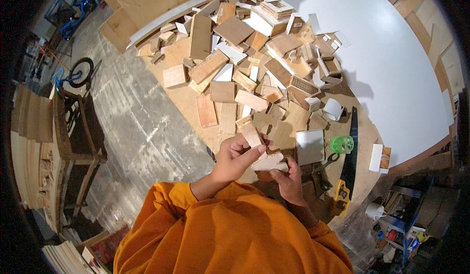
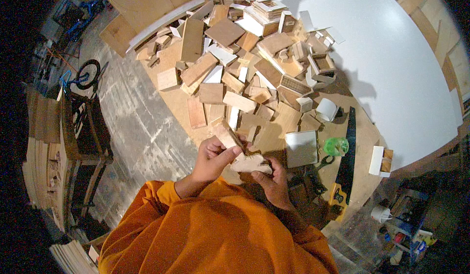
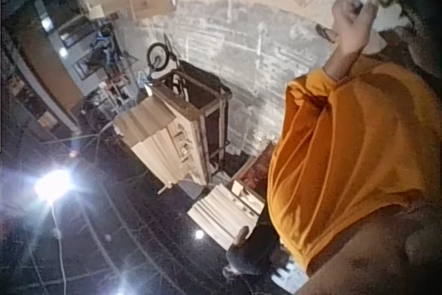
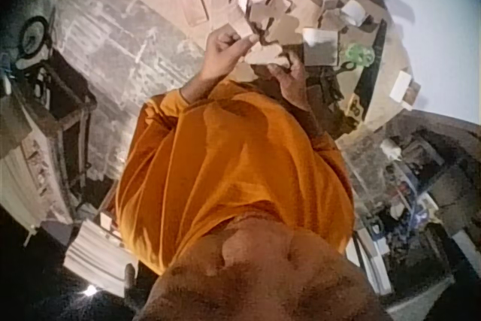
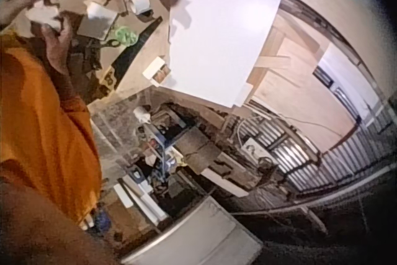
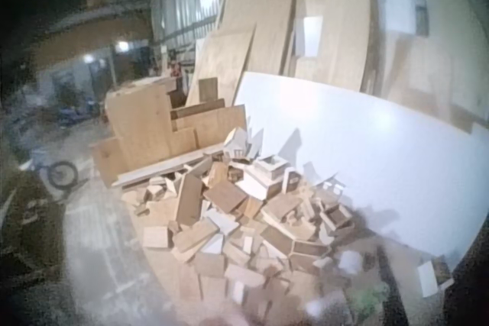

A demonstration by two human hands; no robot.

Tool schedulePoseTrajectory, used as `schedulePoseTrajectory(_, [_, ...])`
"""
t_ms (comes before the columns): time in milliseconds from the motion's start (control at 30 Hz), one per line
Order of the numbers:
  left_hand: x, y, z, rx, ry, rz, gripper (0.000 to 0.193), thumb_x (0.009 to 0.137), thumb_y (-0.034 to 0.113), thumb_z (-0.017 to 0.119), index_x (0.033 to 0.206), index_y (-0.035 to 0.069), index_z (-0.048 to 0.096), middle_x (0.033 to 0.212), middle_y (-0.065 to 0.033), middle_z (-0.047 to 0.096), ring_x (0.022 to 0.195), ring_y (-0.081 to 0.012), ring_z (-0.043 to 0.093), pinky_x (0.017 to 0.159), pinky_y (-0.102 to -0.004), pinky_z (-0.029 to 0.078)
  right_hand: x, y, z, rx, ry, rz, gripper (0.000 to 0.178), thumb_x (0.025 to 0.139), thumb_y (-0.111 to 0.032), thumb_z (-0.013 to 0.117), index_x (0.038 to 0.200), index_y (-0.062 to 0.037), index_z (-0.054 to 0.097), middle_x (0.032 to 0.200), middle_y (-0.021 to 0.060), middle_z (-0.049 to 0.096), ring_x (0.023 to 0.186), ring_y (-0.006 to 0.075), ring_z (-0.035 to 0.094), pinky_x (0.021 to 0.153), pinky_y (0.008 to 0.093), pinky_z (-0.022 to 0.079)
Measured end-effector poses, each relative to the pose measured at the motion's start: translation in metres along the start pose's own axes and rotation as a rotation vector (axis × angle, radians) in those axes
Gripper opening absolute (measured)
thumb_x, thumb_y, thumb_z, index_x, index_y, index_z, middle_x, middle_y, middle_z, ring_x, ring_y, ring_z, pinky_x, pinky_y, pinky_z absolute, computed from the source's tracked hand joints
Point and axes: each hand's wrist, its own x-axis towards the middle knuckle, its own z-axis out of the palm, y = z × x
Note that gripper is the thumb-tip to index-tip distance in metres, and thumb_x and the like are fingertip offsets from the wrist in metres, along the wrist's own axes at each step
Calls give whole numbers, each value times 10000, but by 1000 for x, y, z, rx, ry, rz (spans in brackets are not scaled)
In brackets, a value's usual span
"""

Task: The person assembles small wooden components for a model or craft, applying glue to pieces and using scissors to cut a thin wooden sheet.

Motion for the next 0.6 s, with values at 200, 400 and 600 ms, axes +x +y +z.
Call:
schedulePoseTrajectory(200, [-8,9,-7,-145,-182,99,251,899,68,573,1129,-32,581,1118,-105,625,998,-149,581,877,-292,456,-7,-8,-2,-284,66,-195,361,788,-174,727,1049,11,559,887,78,641,798,148,599,721,284,489])
schedulePoseTrajectory(400, [-6,-7,-14,-300,-177,72,363,839,140,662,1147,-12,543,1137,-143,612,1066,-232,580,933,-378,451,-11,-32,4,-469,77,-382,301,782,-170,735,968,7,577,795,118,651,698,175,631,642,306,503])
schedulePoseTrajectory(600, [-11,-6,-12,-168,-238,-92,488,729,151,776,1133,-19,560,1093,-132,636,1010,-219,606,891,-366,482,-18,-52,8,-668,79,-522,304,753,-171,755,947,-17,578,758,131,641,678,238,649,612,327,509])
